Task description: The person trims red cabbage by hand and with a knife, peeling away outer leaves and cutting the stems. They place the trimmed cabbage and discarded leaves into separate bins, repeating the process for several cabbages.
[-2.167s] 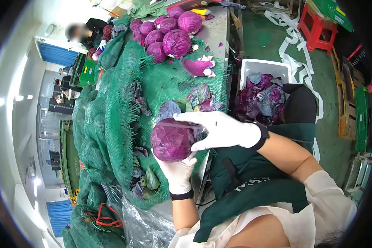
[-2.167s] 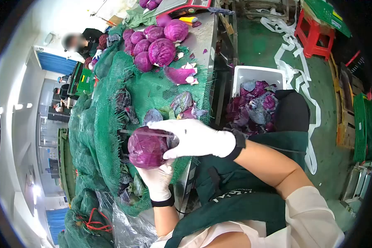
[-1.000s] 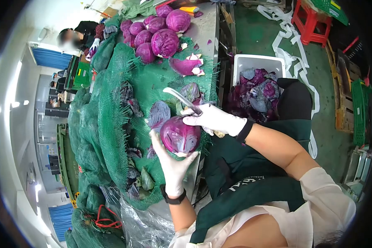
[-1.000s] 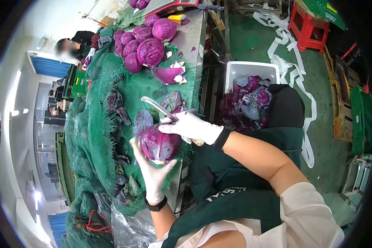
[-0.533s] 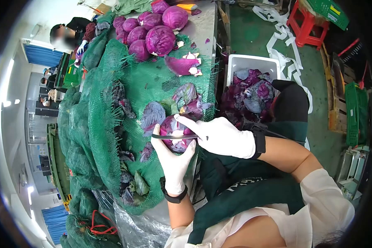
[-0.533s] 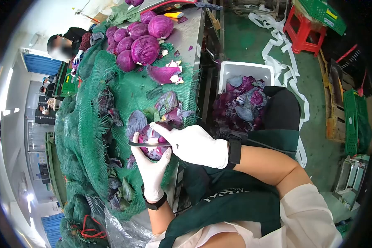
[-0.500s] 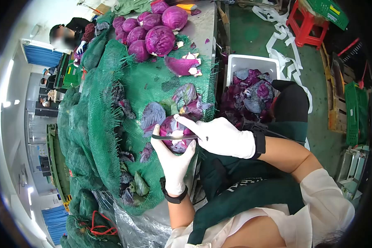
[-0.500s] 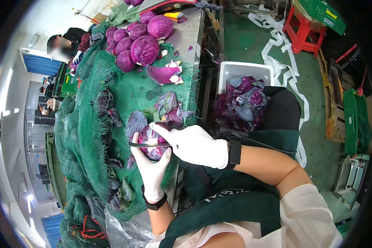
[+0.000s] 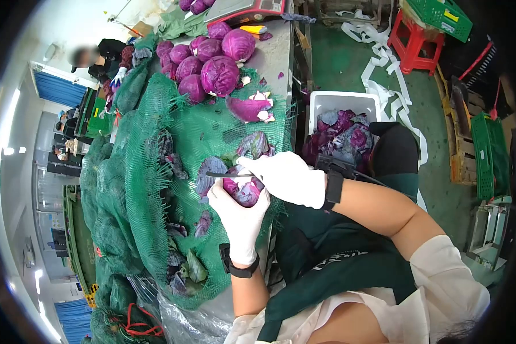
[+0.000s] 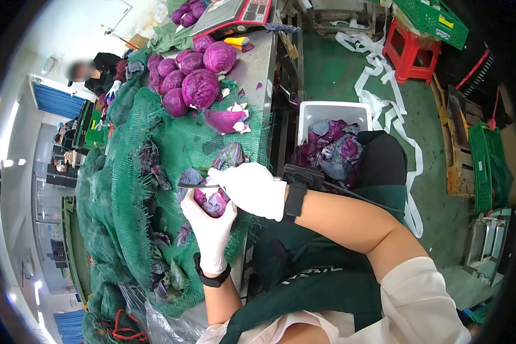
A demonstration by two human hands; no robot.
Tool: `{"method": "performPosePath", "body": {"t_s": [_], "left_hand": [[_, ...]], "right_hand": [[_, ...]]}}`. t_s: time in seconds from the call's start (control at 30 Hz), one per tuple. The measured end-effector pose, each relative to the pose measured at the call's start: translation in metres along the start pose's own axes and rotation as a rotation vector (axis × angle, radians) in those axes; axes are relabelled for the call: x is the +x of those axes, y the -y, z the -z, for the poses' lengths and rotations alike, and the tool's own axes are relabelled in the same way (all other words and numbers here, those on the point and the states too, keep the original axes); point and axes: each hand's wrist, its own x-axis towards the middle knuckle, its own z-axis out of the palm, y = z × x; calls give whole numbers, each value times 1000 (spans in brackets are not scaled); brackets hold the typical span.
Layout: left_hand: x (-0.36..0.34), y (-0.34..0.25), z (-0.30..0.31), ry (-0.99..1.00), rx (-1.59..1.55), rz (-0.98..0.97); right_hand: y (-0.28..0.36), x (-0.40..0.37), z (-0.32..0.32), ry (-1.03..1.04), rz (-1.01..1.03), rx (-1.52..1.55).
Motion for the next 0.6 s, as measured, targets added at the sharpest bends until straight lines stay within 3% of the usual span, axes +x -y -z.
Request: {"method": "performPosePath", "body": {"t_s": [0.1, 0.13, 0.23, 0.3, 0.33, 0.4, 0.47, 0.5, 0.53, 0.6], "left_hand": [[4, 0, -4, -25, 41, -27], [6, -1, -5, -31, 40, -28], [10, -2, -7, -53, 26, 6], [4, -9, -5, -39, 63, -62], [0, -14, -4, -25, 104, -129], [-13, -16, 3, -1, 66, -187], [-18, 3, 3, 0, -69, -158], [-21, 7, 6, 39, -100, -106], [-22, 10, 8, 43, -99, -101], [-24, 12, 11, 101, -281, -27]], "right_hand": [[-4, 15, -3, 15, -104, 118], [-6, 18, -1, -33, 6, 2], [-14, 24, 11, 21, 77, -131], [-30, 29, 9, -155, 167, -196], [-50, 39, 25, 70, -101, -363], [-128, 49, 12, -45, -217, 211], [-91, 32, 42, -152, -175, -116], [-77, 24, 49, -103, -183, -175], [-55, 19, 55, -7, -278, -123], [-40, 5, 40, 80, -126, 176]]}}
